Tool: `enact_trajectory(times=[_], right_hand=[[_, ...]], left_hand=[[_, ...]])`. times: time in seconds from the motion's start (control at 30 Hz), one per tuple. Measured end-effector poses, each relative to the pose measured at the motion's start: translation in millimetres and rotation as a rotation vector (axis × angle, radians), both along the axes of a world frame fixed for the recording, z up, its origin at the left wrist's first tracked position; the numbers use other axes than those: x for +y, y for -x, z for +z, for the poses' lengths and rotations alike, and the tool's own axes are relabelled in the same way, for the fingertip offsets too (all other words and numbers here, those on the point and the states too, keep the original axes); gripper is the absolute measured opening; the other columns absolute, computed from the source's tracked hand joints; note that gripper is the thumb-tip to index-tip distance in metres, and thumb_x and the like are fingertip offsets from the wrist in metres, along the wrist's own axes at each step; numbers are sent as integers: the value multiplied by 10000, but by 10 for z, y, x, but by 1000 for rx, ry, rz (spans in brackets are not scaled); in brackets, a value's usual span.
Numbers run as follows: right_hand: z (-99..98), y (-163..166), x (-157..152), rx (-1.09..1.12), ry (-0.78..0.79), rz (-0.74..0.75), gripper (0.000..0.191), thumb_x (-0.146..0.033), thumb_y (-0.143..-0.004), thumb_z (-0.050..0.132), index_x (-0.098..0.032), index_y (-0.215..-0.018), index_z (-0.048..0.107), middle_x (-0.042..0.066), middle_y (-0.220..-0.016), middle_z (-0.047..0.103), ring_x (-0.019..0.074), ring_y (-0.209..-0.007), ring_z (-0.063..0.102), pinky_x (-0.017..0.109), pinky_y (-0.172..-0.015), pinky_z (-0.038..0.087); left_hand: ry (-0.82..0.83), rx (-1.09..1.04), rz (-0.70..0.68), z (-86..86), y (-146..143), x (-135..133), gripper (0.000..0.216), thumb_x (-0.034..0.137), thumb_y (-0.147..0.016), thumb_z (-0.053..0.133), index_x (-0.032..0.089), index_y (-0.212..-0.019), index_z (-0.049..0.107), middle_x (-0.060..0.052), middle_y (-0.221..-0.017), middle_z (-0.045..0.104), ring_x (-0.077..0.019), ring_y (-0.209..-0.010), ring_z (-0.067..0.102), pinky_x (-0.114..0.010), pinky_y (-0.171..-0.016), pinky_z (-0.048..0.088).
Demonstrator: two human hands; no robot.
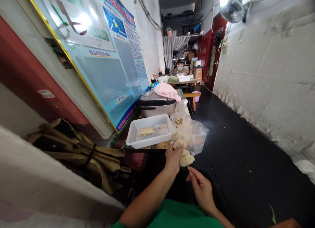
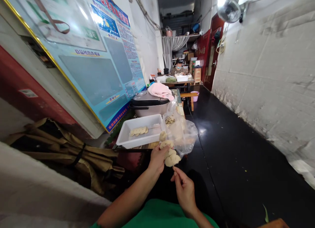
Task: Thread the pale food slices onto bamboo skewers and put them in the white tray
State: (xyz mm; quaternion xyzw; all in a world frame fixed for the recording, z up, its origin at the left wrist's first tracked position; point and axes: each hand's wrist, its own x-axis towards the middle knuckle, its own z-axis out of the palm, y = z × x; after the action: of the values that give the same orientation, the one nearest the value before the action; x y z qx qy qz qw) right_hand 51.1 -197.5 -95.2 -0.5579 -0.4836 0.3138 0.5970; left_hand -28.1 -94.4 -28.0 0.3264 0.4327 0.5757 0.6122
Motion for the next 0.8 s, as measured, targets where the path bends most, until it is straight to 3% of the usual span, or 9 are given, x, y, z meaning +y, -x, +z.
enact_trajectory(times=[0.1, 0.2, 0.43, 0.63, 0.8], right_hand=[[-58, -12, 13, -59, -11, -4, 373, -368, -861, 524, -108, -1067, 695, 35, -673, 658, 150, -619, 606, 228, -621, 499], [-75, -23, 23, -76, -12, -9, 380, -370, -862, 521, -106, -1074, 693, 36, -672, 659, 152, -617, 608, 233, -632, 501], [9, 1, 2, 18, 30, -3, 359, -386, -850, 544, -132, -1047, 704, 14, -641, 632, 138, -539, 546, 227, -529, 471], [41, -7, -14, 110, 61, 19, 366, -402, -826, 575, -134, -1040, 703, 5, -631, 605, 108, -476, 470, 200, -421, 389], [86, -29, -35, 212, 78, 56, 371, -419, -806, 601, -145, -1039, 695, -15, -614, 572, 74, -433, 378, 184, -377, 293]], left_hand=[[-7, 18, 54, -24, -21, 21, 240, 200, -563, 670, 128, -780, 596, -28, -657, 644, -128, -549, 575, -247, -534, 452], [9, -5, 23, 1, -20, 15, 243, 183, -551, 665, 125, -778, 602, -44, -676, 658, -131, -573, 588, -238, -540, 448], [99, -244, -120, 103, -5, -17, 331, 166, -525, 736, 125, -841, 644, -93, -821, 697, -170, -731, 637, -240, -583, 462], [51, -239, -161, 116, 47, -76, 370, 255, -558, 787, 118, -874, 654, -90, -834, 689, -153, -710, 616, -238, -581, 450], [-23, -252, -273, 119, 174, -106, 313, 315, -659, 742, 109, -882, 667, -73, -834, 674, -131, -702, 598, -239, -648, 462]])
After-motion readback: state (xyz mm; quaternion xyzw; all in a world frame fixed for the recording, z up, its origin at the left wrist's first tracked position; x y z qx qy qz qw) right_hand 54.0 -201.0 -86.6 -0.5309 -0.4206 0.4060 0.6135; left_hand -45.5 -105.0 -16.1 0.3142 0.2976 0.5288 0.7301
